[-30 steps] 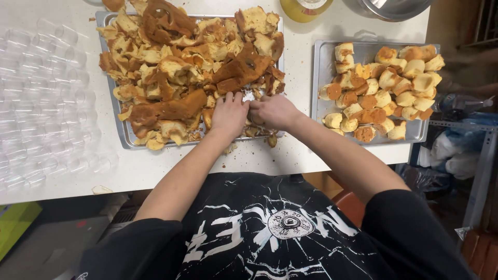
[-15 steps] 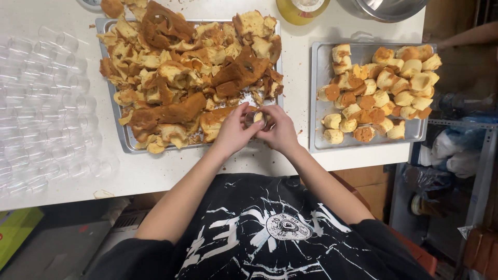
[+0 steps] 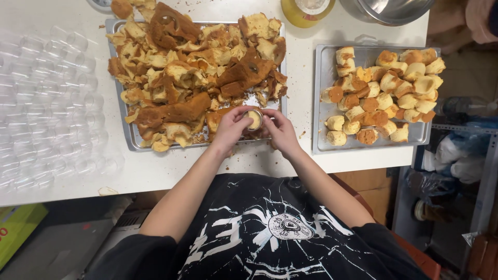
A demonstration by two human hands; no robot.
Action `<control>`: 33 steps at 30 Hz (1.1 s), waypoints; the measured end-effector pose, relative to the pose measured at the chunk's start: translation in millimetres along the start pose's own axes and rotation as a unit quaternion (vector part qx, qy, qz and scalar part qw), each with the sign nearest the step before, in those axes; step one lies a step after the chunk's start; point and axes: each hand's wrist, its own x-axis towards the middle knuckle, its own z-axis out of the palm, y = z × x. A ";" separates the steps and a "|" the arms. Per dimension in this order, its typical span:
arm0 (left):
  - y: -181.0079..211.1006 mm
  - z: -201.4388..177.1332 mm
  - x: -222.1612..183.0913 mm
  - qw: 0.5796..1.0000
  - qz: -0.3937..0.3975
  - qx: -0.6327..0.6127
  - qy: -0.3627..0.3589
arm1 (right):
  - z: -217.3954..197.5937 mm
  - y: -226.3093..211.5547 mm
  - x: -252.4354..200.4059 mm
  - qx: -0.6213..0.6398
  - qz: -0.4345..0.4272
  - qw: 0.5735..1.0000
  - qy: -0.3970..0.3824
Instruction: Use a round metal cutter to portion small circular pieces from large pieces of cake on a tray.
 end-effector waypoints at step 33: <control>16.9 56.6 -26.2 0.864 0.257 0.411 0.132 | 8.1 -12.1 -10.5 -0.163 -0.266 0.943 0.119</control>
